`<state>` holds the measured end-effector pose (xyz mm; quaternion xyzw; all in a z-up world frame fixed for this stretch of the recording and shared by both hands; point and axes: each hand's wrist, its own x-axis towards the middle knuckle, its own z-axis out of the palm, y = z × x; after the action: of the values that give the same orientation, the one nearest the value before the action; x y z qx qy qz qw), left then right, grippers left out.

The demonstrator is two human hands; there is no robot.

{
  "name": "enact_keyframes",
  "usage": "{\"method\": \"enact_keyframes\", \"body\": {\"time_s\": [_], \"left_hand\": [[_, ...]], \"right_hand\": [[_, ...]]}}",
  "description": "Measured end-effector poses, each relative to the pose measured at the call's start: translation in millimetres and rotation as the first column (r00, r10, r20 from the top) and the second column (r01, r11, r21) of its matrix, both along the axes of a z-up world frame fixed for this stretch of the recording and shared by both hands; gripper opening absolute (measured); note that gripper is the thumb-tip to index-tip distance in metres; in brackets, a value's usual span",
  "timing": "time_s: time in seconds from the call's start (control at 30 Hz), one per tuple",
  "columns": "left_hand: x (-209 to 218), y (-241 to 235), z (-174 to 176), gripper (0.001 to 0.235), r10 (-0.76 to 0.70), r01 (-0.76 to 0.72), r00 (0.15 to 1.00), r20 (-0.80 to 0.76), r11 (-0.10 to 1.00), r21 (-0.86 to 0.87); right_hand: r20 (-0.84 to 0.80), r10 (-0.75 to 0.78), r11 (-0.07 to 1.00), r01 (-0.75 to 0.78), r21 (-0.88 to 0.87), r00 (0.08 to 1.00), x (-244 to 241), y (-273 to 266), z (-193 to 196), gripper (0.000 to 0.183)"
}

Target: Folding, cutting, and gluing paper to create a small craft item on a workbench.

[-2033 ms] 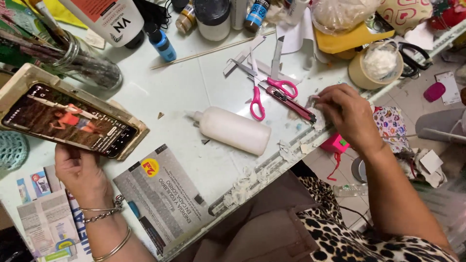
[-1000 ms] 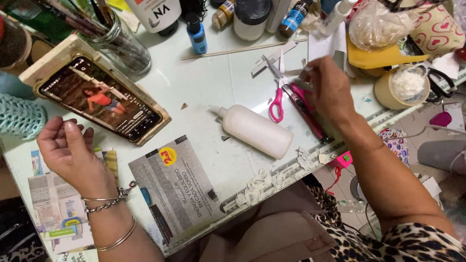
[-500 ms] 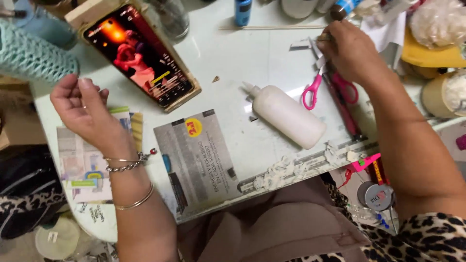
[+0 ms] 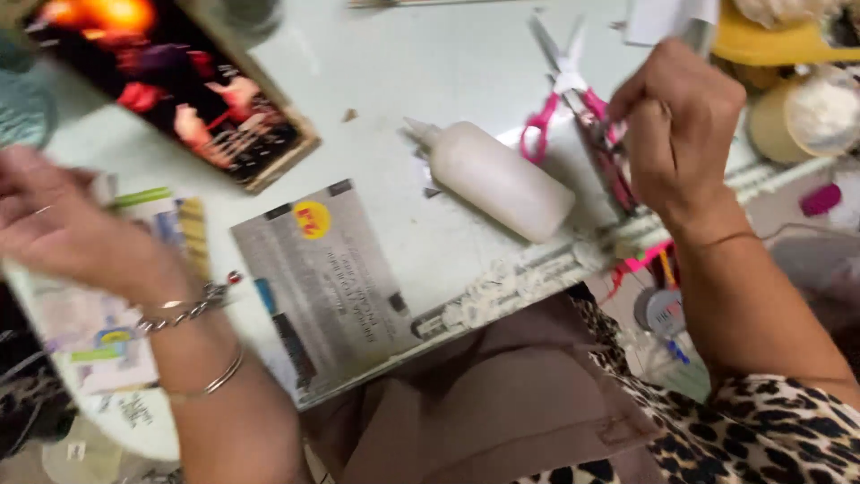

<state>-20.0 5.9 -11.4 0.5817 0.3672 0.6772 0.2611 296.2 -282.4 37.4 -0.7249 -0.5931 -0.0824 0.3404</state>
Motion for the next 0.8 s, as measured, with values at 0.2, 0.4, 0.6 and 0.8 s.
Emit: {"method": "enact_keyframes", "body": {"time_s": [0.2,0.4,0.6,0.8], "left_hand": [[-6.8,-12.9,-3.3,0.018,0.207,-0.213,0.976,-0.062,0.969,-0.123],[-3.3,-23.6,0.7,0.019,0.119,-0.108,0.99,-0.076,0.984,0.142],[15.5,-47.2,19.2,0.012,0.593,-0.259,0.748,-0.298,0.674,0.692],[54.9,-88.1,36.7,0.024,-0.277,0.78,0.439,-0.855,0.589,0.21]], "right_hand": [[-0.062,0.067,0.995,-0.071,-0.067,0.996,-18.0,-54.5,-6.2,0.027],[-0.132,-0.073,0.884,0.003,-0.467,0.989,-39.3,-90.0,-31.0,0.055],[-0.119,-0.023,0.981,-0.001,-0.195,0.993,-54.6,-74.0,-50.0,0.015],[0.276,-0.035,0.961,0.108,-0.255,0.961,-62.3,-75.9,-74.2,0.013]]}}
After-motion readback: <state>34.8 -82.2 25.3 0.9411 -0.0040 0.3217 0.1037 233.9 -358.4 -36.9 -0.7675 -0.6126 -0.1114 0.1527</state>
